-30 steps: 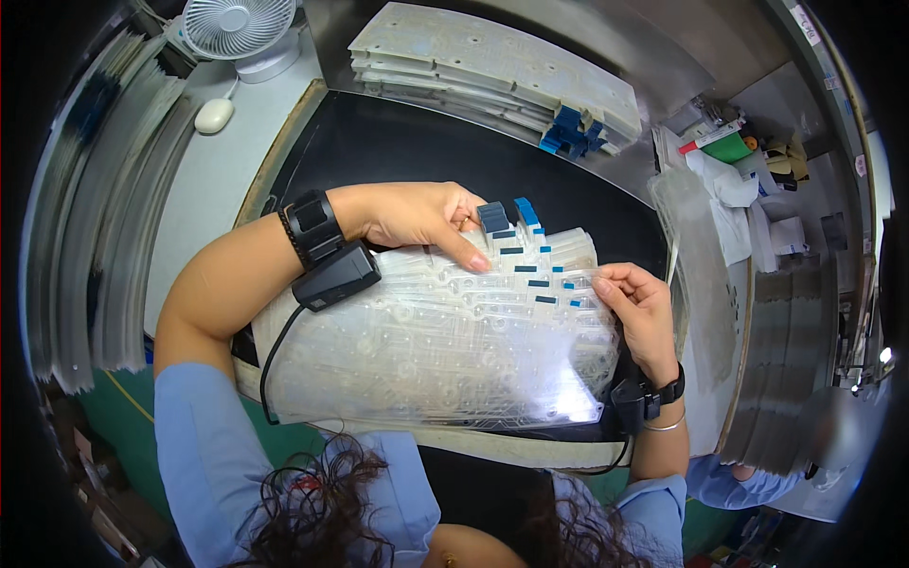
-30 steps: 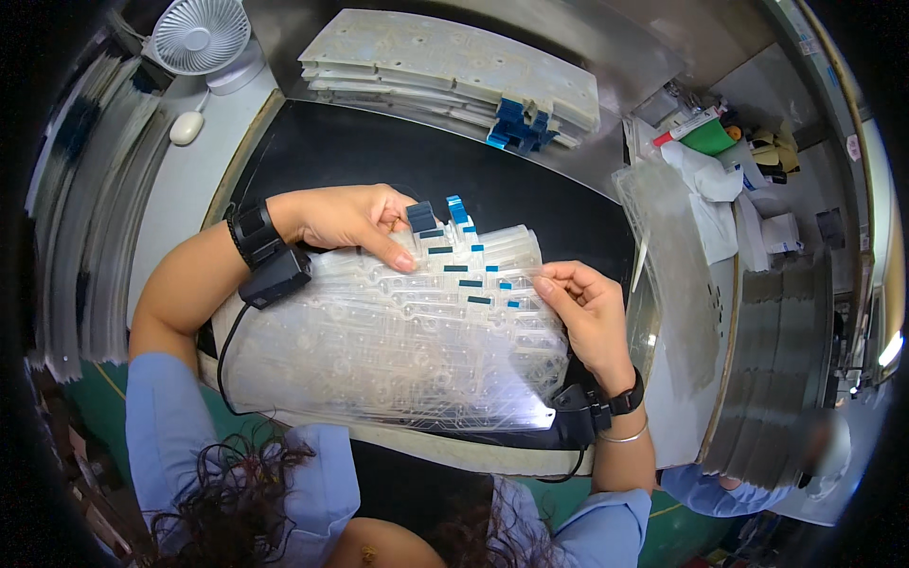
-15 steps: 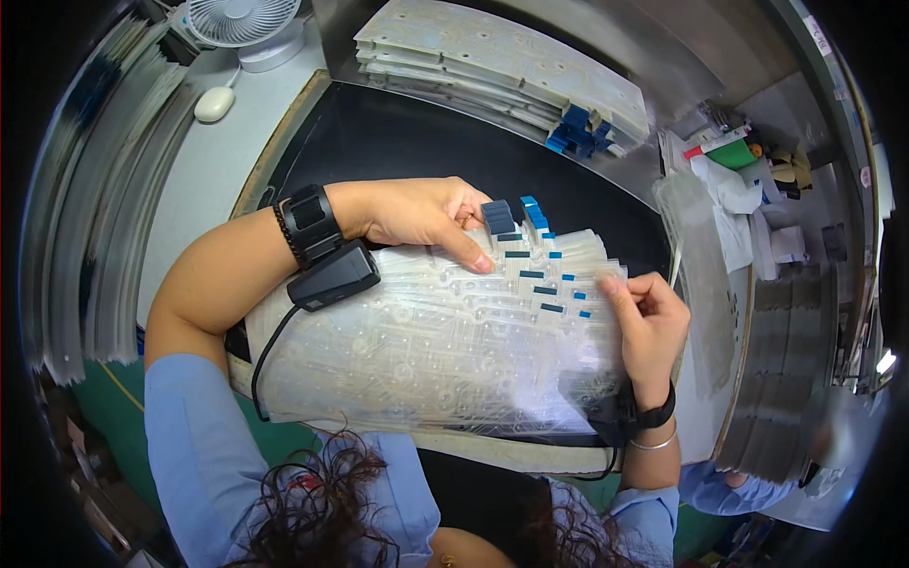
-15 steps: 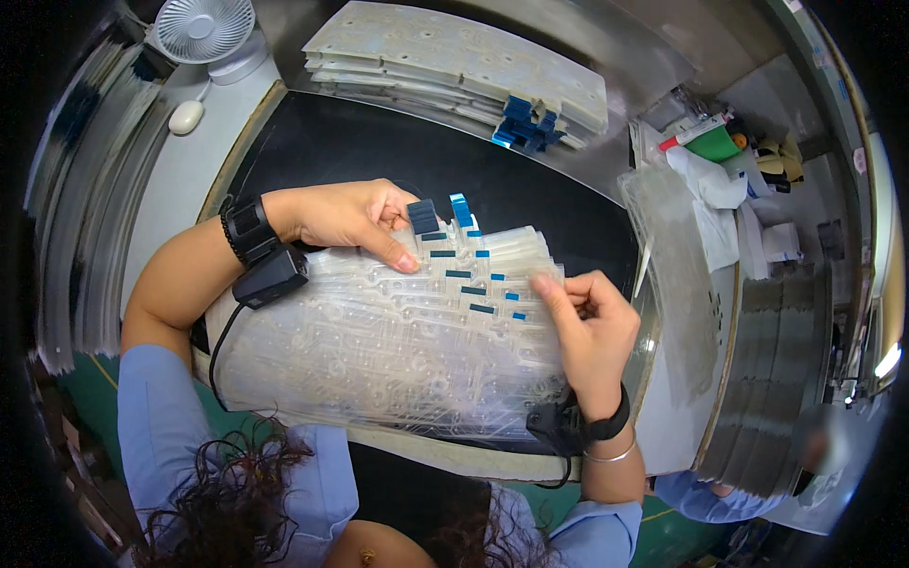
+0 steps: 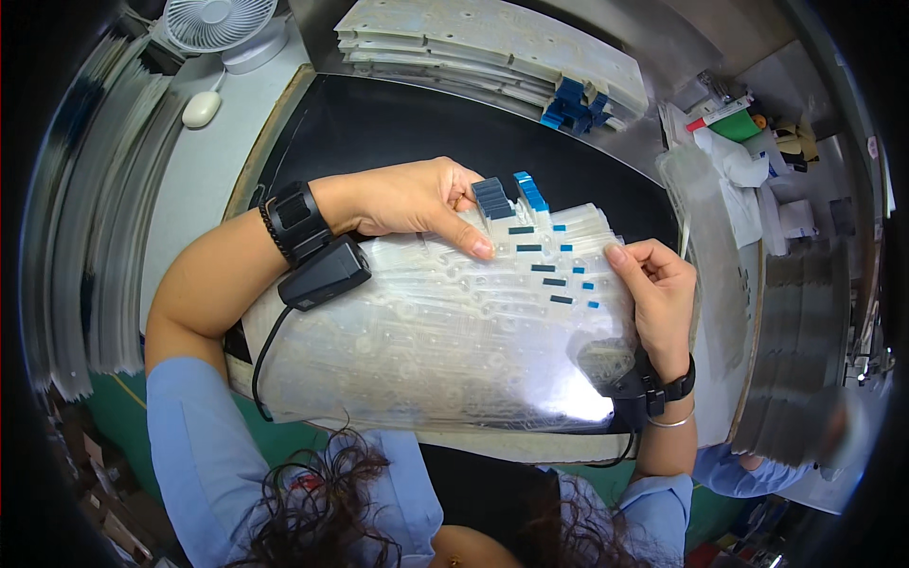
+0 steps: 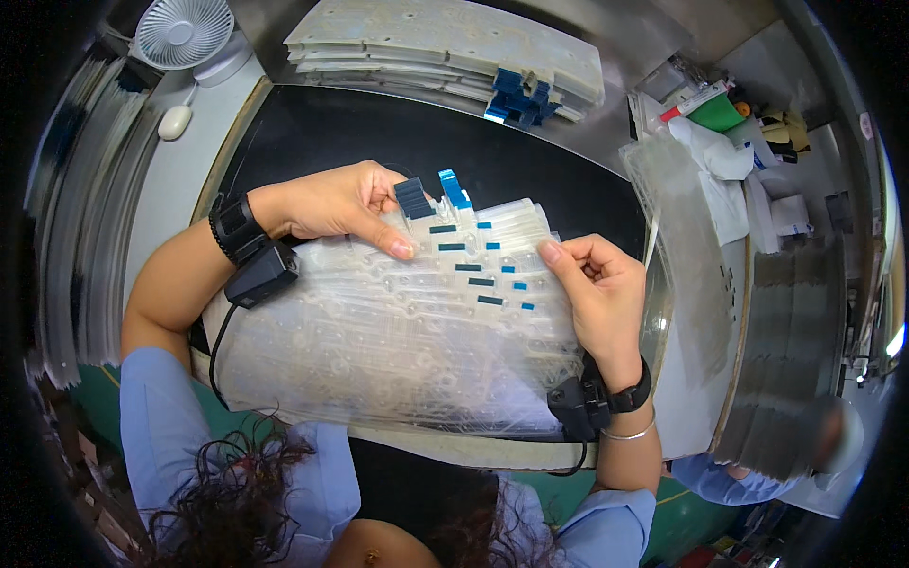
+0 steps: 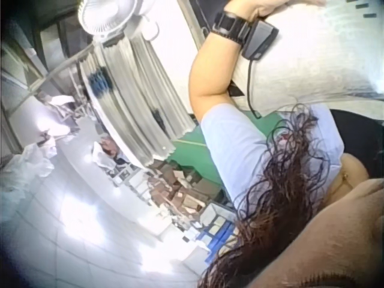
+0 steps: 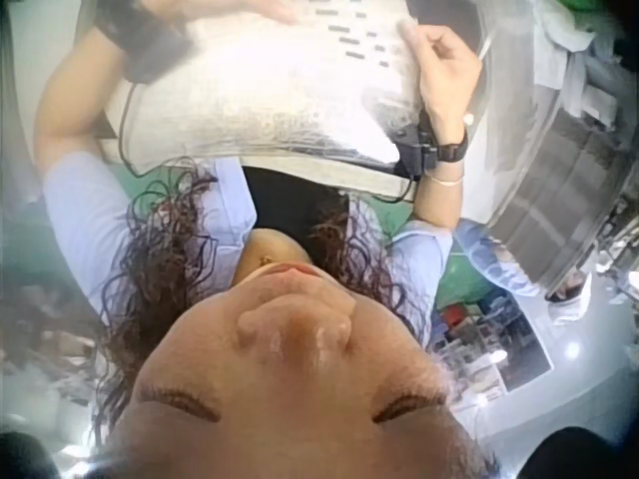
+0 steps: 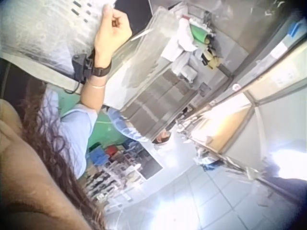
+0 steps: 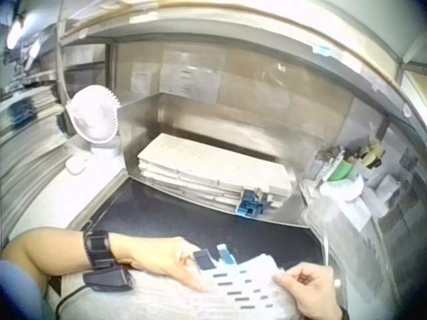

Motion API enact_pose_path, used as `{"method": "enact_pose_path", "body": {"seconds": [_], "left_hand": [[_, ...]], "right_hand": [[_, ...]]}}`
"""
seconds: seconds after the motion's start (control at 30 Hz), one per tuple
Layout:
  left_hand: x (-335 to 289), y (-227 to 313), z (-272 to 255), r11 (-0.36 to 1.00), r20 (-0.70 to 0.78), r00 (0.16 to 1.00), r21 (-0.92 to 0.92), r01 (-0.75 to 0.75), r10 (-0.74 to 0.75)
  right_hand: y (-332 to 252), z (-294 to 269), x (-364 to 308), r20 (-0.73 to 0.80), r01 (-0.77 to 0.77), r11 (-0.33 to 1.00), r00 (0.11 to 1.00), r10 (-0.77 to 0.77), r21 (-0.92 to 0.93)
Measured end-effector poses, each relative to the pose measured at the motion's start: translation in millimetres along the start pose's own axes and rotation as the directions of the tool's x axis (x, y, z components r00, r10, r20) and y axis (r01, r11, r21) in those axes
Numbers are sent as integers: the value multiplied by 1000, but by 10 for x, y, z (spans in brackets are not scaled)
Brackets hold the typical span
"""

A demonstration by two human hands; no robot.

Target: Inspecting and flipping through transparent electronic membrane sheets at an industrial workstation.

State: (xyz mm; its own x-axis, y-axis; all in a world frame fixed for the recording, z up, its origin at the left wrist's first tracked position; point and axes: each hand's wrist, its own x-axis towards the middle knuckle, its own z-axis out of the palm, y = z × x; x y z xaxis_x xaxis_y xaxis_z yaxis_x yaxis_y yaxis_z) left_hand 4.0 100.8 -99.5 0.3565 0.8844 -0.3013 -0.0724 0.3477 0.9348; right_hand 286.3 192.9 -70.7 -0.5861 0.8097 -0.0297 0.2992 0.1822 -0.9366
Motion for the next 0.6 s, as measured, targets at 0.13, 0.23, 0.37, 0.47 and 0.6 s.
{"method": "enact_pose_path", "body": {"seconds": [0.13, 0.23, 0.37, 0.47, 0.6], "left_hand": [[45, -24, -26, 999, -5, 1000, 49, 6, -5], [2, 12, 19, 1000, -14, 1000, 22, -18, 18], [-16, 66, 57, 1000, -11, 1000, -1, -24, 24], [-17, 85, 58, 1000, -17, 1000, -3, 3, -3], [17, 17, -7, 999, -18, 1000, 27, 26, -26]], "right_hand": [[17, 5, -50, -17, 5, 996, 1000, -3, 91], [26, -36, -48, 26, -27, 995, 999, 25, 99], [28, -55, -56, 21, -51, 994, 999, 49, 99], [54, -70, -50, 23, -43, 994, 999, 41, 97], [27, -62, -31, 30, -35, 994, 999, 33, 102]]}}
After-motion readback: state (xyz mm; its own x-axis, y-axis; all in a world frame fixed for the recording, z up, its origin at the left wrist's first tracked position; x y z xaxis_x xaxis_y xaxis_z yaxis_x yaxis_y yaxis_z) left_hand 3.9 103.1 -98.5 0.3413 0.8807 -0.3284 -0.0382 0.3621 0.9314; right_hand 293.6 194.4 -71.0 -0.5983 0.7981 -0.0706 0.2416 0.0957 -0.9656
